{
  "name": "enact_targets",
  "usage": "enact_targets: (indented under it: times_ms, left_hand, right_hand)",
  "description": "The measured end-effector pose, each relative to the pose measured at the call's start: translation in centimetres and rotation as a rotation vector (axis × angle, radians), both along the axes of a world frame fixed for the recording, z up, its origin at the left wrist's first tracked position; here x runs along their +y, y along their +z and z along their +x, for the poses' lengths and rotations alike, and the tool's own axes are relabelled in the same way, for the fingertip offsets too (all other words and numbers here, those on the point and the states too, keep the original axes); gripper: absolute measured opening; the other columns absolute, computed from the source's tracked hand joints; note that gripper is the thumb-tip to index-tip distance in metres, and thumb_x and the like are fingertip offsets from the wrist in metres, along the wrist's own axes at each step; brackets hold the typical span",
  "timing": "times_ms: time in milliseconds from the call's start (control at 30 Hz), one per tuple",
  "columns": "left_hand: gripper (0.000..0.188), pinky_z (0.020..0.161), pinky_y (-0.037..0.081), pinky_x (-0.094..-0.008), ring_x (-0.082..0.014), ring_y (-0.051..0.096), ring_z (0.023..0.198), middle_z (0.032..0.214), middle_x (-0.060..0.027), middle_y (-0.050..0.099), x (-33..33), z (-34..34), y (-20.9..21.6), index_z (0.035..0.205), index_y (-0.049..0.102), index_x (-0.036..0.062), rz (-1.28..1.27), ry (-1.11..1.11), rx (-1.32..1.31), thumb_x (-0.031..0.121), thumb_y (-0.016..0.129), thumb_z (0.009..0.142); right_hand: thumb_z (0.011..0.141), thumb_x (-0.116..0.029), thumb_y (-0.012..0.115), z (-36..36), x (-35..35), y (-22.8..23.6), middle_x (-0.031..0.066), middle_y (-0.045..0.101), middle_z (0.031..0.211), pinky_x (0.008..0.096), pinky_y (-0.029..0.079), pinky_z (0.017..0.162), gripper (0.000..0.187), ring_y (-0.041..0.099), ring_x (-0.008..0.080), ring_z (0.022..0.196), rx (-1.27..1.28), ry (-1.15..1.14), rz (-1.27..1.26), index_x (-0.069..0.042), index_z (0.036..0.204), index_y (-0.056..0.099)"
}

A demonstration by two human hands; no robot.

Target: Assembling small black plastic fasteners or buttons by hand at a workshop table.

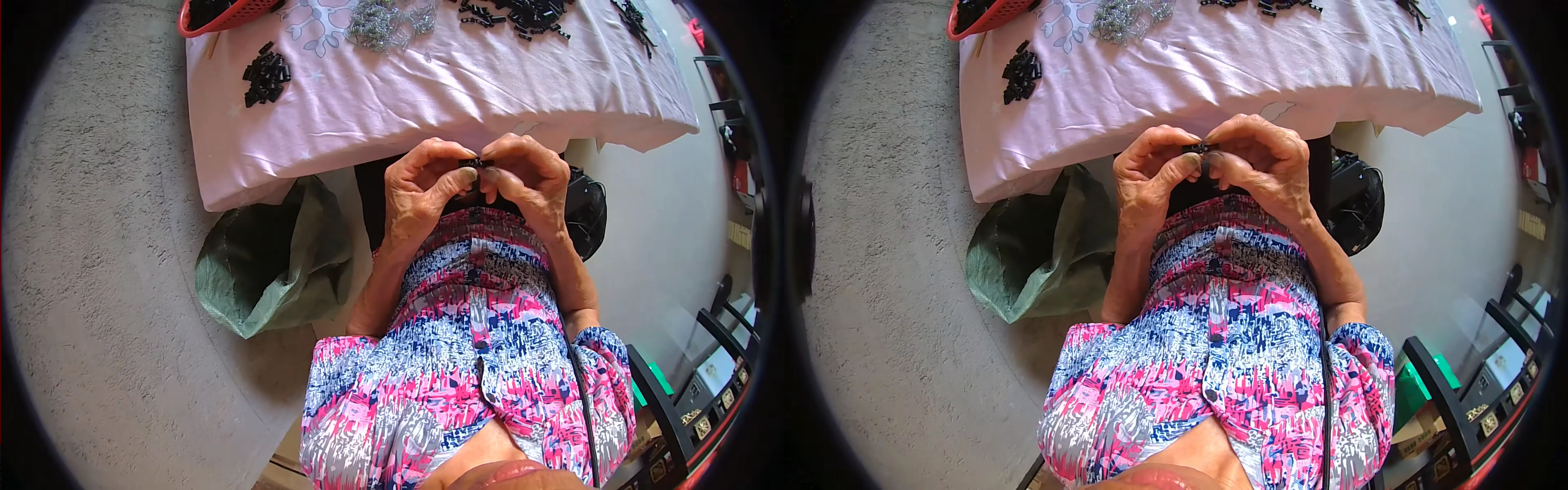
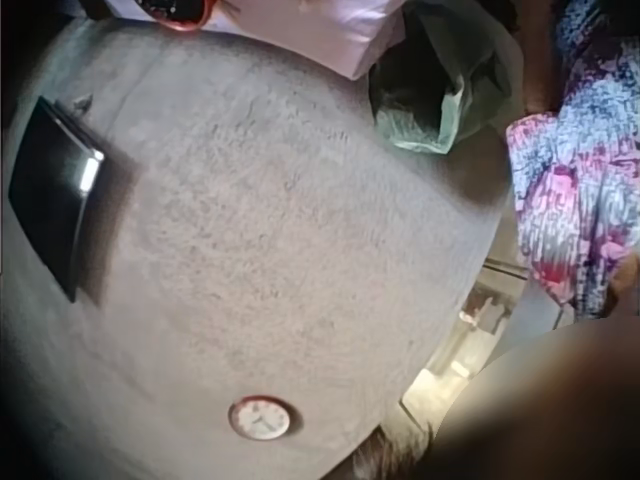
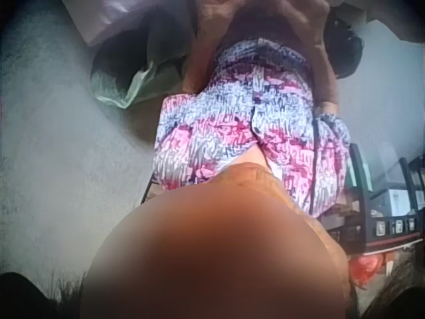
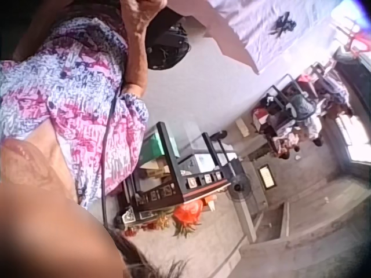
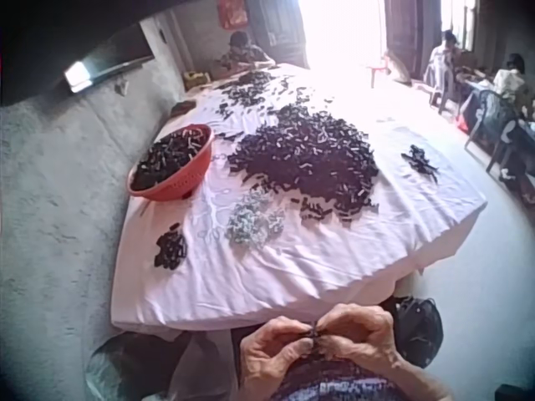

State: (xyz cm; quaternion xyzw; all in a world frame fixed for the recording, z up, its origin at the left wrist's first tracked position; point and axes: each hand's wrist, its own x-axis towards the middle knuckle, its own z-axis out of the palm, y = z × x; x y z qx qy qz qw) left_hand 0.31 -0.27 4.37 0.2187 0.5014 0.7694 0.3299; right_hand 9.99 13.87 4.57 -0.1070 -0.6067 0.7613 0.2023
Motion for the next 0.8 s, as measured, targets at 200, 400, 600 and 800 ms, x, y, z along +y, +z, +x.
enact_targets:
  times_ms: [200,400,600,800]
  left_hand:
    - [0.016,0.071,0.051,-0.0207,-0.0081,0.062,0.078,0.089,-0.0049,0.066,0.0,0.0,0.3,0.101,0.062,-0.0029,0.008,-0.002,0.048,-0.008,0.064,0.086]
    - [0.019,0.071,0.052,-0.0212,-0.0091,0.062,0.079,0.089,-0.0035,0.062,-0.1,0.2,-0.1,0.099,0.063,-0.0029,0.027,0.006,0.116,-0.012,0.064,0.083]
    - [0.021,0.070,0.052,-0.0227,-0.0120,0.062,0.080,0.089,-0.0072,0.064,0.2,0.0,-0.4,0.094,0.065,-0.0031,0.048,0.088,0.333,-0.015,0.065,0.076]
    - [0.023,0.069,0.052,-0.0244,-0.0141,0.064,0.078,0.087,-0.0098,0.066,0.3,0.0,-0.8,0.092,0.067,-0.0025,0.078,0.094,0.362,-0.014,0.066,0.072]
  right_hand:
    - [0.080,0.013,0.061,-0.2,0.3,-0.1,0.0071,0.064,0.084,0.0192,0.050,0.056,0.017,0.062,0.0091,0.065,0.121,0.017,0.059,0.008,0.096,0.064]
    - [0.077,0.017,0.057,0.2,0.4,0.1,0.0139,0.063,0.087,0.0238,0.048,0.052,0.018,0.060,0.0140,0.062,0.083,0.039,0.156,0.009,0.092,0.064]
    - [0.079,0.013,0.059,0.1,0.3,0.3,0.0068,0.063,0.077,0.0204,0.046,0.051,0.013,0.060,0.0091,0.056,0.131,0.017,0.185,0.008,0.089,0.065]
    - [0.080,0.012,0.059,0.1,-0.1,0.5,0.0073,0.063,0.073,0.0218,0.046,0.048,0.013,0.060,0.0108,0.055,0.105,0.040,0.037,0.009,0.090,0.065]
